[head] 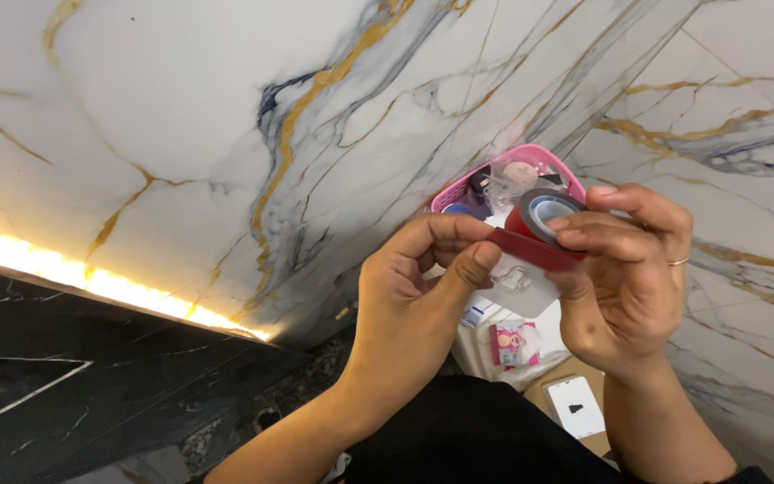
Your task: The person unpacks a white plastic wall organizer, removes a clear adhesive hook, and prepares to mount it on a marble-patterned wall. They apply red double-sided tape to the hook and press it onto the wall surface.
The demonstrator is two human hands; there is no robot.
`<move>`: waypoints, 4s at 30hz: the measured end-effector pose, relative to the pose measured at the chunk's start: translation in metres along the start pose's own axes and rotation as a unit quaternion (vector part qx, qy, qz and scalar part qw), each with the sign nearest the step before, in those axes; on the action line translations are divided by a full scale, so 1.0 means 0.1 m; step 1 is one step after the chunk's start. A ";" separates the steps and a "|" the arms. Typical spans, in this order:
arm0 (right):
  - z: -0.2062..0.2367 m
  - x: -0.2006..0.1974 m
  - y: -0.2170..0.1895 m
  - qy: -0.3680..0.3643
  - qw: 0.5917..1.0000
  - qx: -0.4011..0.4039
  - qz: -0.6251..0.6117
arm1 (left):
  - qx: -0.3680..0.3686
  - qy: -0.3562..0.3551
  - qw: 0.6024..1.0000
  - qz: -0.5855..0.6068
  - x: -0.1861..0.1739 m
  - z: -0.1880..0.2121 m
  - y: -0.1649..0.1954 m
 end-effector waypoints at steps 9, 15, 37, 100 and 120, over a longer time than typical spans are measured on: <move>0.02 0.05 -0.02 -0.016 0.999 0.006 -0.028 | -0.052 0.008 0.998 -0.021 -0.04 0.02 0.02; -0.01 0.04 -0.03 -0.017 1.000 0.015 -0.015 | -0.012 -0.002 0.999 -0.041 -0.03 -0.01 0.04; -0.10 0.04 -0.06 -0.028 0.993 -0.018 0.110 | -0.019 0.024 1.000 0.000 -0.03 -0.08 -0.04; 0.06 0.18 -0.07 0.008 0.991 0.137 0.005 | 0.172 0.135 0.976 -0.003 0.10 0.11 -0.37; -0.16 0.06 0.33 -0.050 0.977 0.205 0.005 | 0.206 0.137 0.917 -0.312 -0.26 -0.11 -0.21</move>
Point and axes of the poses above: each hand's wrist, its own z-axis away from the middle knuckle, its own x-axis out of the palm, y = z × x, the point moved 4 cm from there along -z, towards the middle knuckle, and after that the axes turned 7 degrees about x, right-handed, at the moved point
